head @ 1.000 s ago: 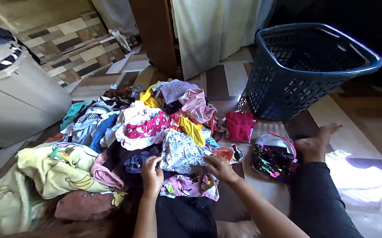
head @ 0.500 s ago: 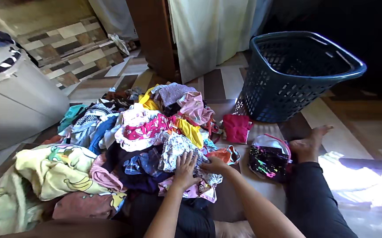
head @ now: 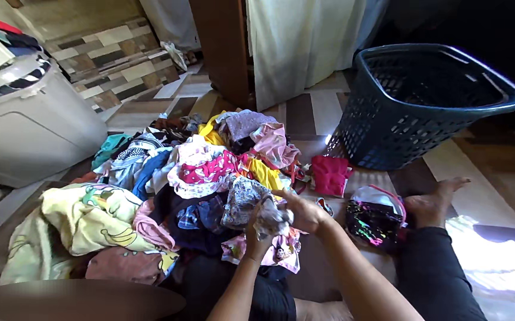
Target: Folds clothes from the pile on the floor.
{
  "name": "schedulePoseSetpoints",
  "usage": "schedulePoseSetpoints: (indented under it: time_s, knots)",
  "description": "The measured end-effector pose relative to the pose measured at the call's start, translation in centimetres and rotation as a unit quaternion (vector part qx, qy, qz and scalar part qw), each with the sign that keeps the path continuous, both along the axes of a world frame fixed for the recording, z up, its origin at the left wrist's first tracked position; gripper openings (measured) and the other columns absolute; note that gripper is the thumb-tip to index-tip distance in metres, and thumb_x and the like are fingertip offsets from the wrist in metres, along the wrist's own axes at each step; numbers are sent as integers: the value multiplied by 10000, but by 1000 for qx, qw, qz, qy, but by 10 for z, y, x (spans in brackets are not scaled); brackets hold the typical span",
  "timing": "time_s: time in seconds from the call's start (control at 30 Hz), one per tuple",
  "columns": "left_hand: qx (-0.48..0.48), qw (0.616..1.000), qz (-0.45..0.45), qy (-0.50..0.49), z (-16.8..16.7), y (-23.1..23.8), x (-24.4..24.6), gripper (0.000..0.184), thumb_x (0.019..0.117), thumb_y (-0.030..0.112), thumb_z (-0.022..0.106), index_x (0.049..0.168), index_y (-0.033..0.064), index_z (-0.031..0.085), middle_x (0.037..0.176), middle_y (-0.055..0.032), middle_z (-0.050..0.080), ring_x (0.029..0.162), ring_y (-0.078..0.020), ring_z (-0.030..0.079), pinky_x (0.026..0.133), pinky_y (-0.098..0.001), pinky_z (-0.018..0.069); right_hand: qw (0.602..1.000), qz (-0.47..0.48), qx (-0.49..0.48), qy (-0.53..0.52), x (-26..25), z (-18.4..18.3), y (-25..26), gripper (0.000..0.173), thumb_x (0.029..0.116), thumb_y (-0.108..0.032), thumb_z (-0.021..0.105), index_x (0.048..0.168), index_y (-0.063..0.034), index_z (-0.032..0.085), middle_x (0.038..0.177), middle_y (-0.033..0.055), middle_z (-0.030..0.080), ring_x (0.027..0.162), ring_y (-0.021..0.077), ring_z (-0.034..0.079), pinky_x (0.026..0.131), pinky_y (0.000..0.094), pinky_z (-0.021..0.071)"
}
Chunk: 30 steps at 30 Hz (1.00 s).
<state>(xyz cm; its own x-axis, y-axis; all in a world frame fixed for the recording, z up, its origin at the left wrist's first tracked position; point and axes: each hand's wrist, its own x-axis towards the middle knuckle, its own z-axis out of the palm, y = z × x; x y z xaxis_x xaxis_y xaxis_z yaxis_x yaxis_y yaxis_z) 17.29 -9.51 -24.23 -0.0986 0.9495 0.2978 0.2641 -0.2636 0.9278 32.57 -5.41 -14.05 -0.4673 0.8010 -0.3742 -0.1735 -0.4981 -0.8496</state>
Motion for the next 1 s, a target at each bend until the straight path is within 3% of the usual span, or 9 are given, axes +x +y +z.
schedulePoseSetpoints:
  time_s: [0.07,0.17,0.27,0.43,0.5,0.6,0.7,0.87,1.0]
  knots:
    - [-99,987,55,-111,7,2,0,435,920,59,698,1276,-149,558,1155,-213,674,1060,-166,661,962,-312,538,997,-62,-6,36,-6,0,1,518,1128,-380,143,1524,-66,262,1146,121,678,842,190,718,766,348,606]
    - [-231,933,94,-258,19,4,-6,530,1046,165,560,1474,-79,365,1386,-248,531,1243,-247,557,1061,-404,473,984,-159,17,-84,-14,-22,4,428,1119,-235,369,1494,-30,374,1228,148,630,946,216,672,791,371,556]
    - [-295,899,89,-313,26,10,-13,506,1112,348,381,1452,-20,448,1405,-211,536,1255,-258,554,1044,-448,479,971,-140,36,-189,-19,-54,-2,589,1055,-241,546,1558,-35,320,1408,230,535,1153,319,601,918,487,517]
    - [-336,882,91,-317,34,7,-21,447,1099,288,450,1431,-11,474,1395,-204,546,1258,-262,555,1053,-452,472,982,-159,-54,-82,-39,-76,-11,779,1042,-200,593,1628,-195,79,1196,211,592,902,268,653,742,432,556]
    - [-352,874,85,-323,34,4,-26,435,1093,276,469,1434,6,469,1382,-189,558,1249,-258,564,1043,-457,481,983,-162,-77,-43,-41,-79,-11,765,1035,-172,601,1626,-212,118,1179,211,612,908,275,665,748,444,564]
    - [-372,858,86,-343,35,-2,-34,419,1085,279,486,1411,16,488,1329,-173,596,1195,-253,599,996,-459,512,980,-188,-32,-51,-44,-77,-12,324,1027,-101,587,1311,-24,452,886,101,603,678,157,595,624,334,529]
    - [-377,847,95,-361,34,-7,-35,394,1088,254,475,1413,31,473,1249,-170,637,1091,-251,654,907,-444,560,965,-260,-1,-42,-48,-82,-12,84,1032,-62,538,1039,-25,462,703,16,482,533,95,461,516,268,433]
    - [-385,850,73,-353,36,-11,-31,409,1105,300,421,1404,26,470,1242,-178,623,1080,-261,640,895,-445,551,923,-373,-94,25,-51,-94,-20,205,1096,-153,445,1238,-9,476,920,113,584,728,172,599,647,356,528]
    - [-395,836,55,-377,37,-20,-26,504,1115,412,302,1423,45,459,1291,-163,611,1130,-246,620,939,-453,528,926,-330,-132,128,-43,-102,-41,441,1118,-328,355,1463,-55,371,1184,148,634,1037,227,657,884,436,560]
